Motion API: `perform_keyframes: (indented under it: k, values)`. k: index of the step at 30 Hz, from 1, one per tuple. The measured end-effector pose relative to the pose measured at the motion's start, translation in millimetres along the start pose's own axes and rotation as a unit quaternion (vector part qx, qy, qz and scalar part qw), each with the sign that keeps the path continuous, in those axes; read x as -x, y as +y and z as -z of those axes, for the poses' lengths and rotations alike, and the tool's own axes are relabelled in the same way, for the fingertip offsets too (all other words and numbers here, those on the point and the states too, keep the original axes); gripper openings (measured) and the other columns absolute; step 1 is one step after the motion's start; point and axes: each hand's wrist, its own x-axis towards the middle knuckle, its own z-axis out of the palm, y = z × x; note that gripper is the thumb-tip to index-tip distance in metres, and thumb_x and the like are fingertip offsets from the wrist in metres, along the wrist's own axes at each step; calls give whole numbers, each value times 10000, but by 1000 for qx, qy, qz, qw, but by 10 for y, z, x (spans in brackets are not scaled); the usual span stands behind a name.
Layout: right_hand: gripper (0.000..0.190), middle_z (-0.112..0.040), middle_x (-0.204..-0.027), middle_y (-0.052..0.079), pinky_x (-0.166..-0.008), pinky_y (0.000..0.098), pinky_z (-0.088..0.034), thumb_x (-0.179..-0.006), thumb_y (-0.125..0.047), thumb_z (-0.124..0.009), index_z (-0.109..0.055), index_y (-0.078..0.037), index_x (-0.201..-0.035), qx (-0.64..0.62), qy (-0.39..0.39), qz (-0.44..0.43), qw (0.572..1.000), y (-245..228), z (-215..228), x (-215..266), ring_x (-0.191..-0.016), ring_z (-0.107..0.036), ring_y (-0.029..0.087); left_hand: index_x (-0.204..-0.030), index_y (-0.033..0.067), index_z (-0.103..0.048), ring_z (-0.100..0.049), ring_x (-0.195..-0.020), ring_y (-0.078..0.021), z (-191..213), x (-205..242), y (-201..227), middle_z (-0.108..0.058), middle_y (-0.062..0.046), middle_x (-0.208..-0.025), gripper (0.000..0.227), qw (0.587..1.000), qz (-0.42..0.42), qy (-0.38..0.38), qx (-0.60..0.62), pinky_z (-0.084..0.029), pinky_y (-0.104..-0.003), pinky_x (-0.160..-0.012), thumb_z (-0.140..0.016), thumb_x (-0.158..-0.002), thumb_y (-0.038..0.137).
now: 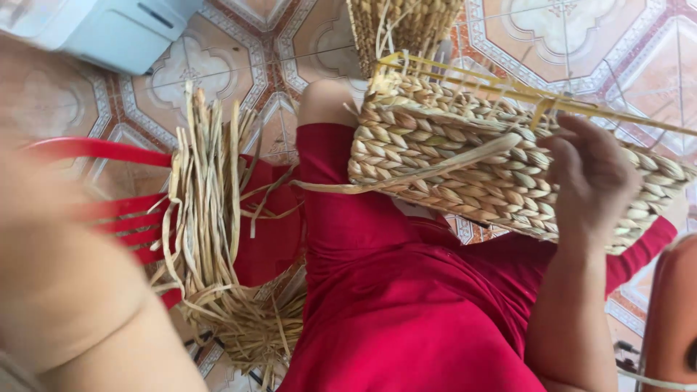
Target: The person weaves a basket by wrapping and threading dried plant strips through a wire frame by hand.
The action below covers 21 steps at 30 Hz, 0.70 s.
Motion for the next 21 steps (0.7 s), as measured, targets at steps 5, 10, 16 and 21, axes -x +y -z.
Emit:
perform_keyframes:
  k: [5, 10, 16, 21]
  values:
    - [323, -707, -1028, 28, -624, 173, -477, -994, 39, -742, -674, 0, -1308, 172, -17, 47, 984, -137, -327, -237, -746, -607, 22, -1076, 103, -735, -662, -743, -127, -1821, -535, -596, -689, -45, -959, 195, 997, -48, -59, -16, -528, -301, -614, -840, -920, 49]
    - [128, -670, -855, 32, -607, 182, -411, -1078, 73, -761, -664, -10, -1089, 121, 25, 23, 992, 179, -230, -113, -677, -542, 23, -1032, 124, -724, -694, -814, -138, -2955, -347, -1406, -650, -4, -962, 122, 993, 77, -82, 42, -596, -293, -727, -787, -931, 152]
    - [186, -714, -1049, 50, -837, 193, -564, -1040, 116, -751, -604, 3, -1022, 55, 6, 56, 997, 72, -178, 83, -941, -675, 52, -924, 135, -744, -694, -778, -133, -2991, -403, -1317, -656, -31, -903, 88, 982, 143, -119, -3, -615, -312, -725, -797, -899, 200]
    - [169, -705, -1019, 76, -764, 203, -536, -990, 98, -812, -674, 1, -996, 143, -14, 111, 983, -66, -170, 82, -892, -665, 100, -986, 137, -753, -695, -784, -144, -3136, -444, -1335, -699, -13, -866, 189, 975, 162, -148, -32, -594, -333, -726, -813, -841, 241]
